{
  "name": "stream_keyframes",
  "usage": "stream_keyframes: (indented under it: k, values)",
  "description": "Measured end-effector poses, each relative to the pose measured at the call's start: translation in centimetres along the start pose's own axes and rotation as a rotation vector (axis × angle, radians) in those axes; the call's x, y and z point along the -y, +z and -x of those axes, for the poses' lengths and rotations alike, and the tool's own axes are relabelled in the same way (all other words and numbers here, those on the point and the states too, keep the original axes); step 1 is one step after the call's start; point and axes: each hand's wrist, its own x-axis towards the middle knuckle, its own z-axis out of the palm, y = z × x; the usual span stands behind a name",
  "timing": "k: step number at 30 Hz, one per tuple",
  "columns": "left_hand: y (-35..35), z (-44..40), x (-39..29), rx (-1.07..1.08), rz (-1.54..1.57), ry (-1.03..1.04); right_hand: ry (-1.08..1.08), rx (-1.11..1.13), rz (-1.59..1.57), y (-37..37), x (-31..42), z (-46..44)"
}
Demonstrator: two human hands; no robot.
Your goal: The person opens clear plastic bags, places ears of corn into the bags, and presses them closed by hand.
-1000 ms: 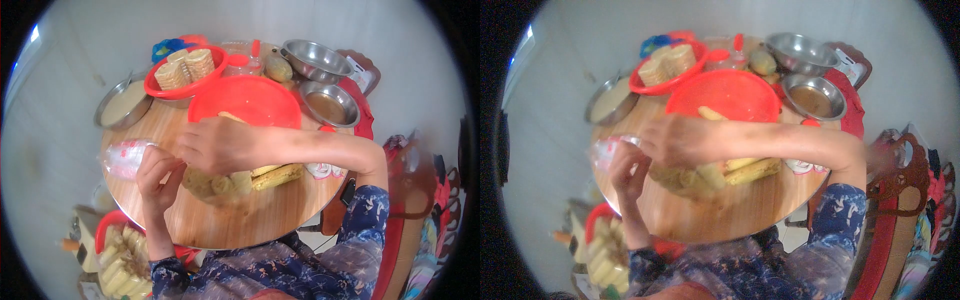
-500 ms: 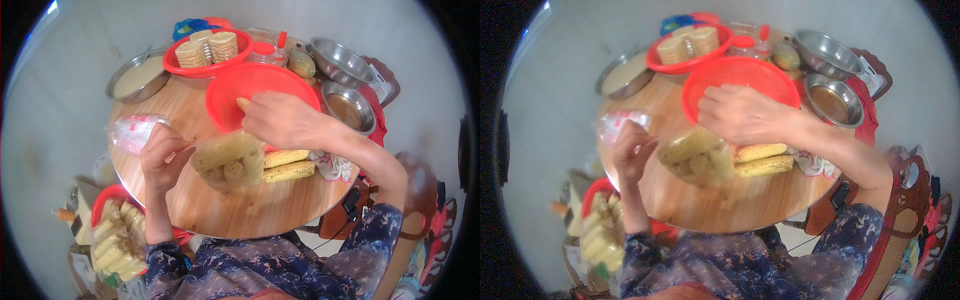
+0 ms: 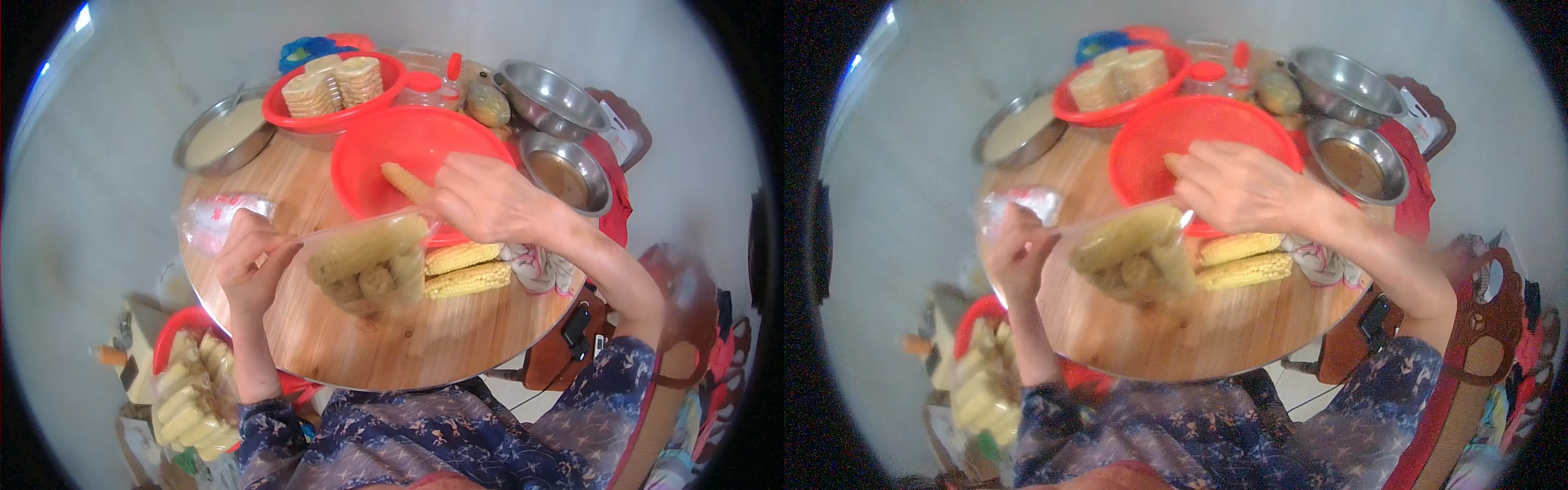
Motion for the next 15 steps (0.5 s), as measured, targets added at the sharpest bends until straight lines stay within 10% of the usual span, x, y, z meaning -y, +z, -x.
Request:
stream_keyframes:
  k: [15]
  values:
    - [-0.7,1.2,1.0,-0.064,0.039,-0.099,0.066,-0.008,0.114,-1.4,-1.1,2.6]
